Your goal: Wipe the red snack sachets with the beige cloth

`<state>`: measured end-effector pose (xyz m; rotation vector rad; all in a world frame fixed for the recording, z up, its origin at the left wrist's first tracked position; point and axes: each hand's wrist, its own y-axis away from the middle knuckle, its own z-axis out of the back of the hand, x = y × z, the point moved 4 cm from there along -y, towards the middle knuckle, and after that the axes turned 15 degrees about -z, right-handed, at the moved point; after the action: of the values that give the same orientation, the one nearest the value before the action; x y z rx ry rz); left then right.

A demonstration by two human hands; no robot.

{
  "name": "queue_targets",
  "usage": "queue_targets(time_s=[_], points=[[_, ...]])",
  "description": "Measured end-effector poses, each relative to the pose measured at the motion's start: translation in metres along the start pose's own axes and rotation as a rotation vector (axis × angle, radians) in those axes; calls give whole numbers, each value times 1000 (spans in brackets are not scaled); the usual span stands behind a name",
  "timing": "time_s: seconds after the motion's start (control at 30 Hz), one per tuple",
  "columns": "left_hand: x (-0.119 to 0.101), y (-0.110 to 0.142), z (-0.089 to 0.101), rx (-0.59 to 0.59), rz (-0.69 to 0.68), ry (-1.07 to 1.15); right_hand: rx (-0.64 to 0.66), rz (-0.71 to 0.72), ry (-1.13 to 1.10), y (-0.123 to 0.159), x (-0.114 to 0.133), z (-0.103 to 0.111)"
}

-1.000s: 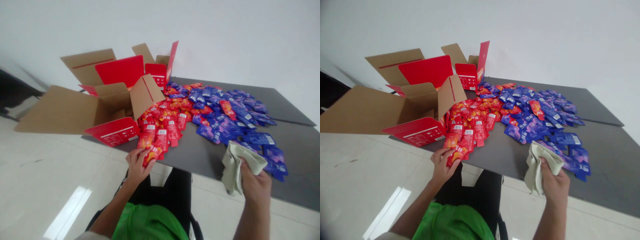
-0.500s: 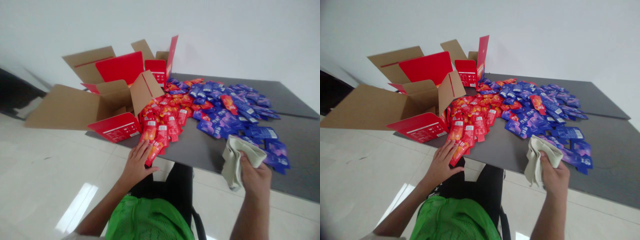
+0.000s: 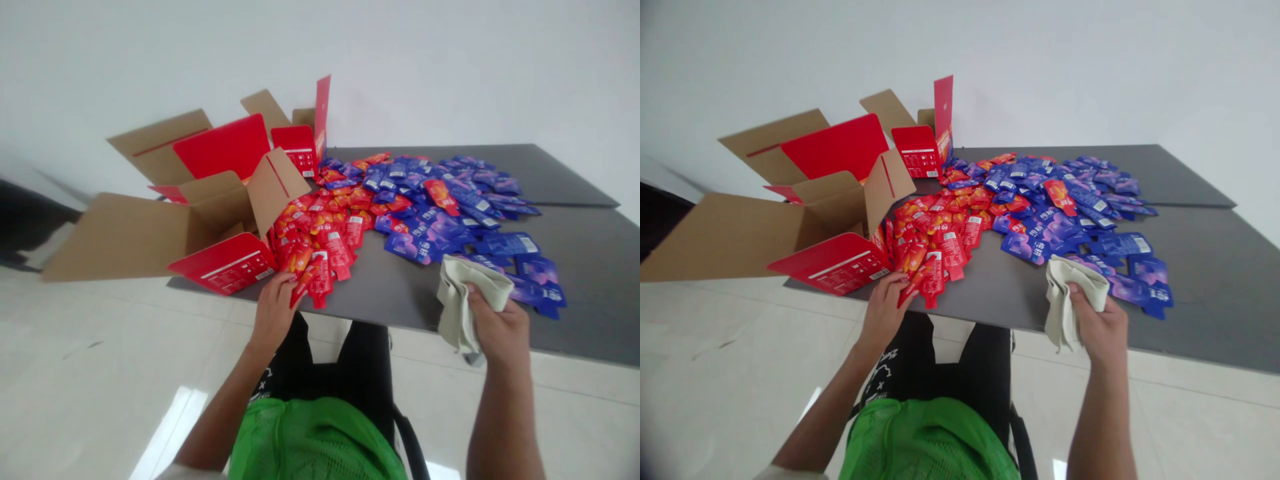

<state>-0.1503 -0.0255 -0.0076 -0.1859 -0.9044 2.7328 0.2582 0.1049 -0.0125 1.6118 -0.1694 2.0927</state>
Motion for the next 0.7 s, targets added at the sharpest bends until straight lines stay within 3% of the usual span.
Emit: queue_targets(time_s=[0.33,0.53,0.7], points=[[5,-54,-26,69,56,-61,10,8,12,1,2,0],[13,-53,-29,157,87,36,9,20,-13,0,1,0],[12,-43,-27,108,93,59,18,26,-28,2,3,-1]])
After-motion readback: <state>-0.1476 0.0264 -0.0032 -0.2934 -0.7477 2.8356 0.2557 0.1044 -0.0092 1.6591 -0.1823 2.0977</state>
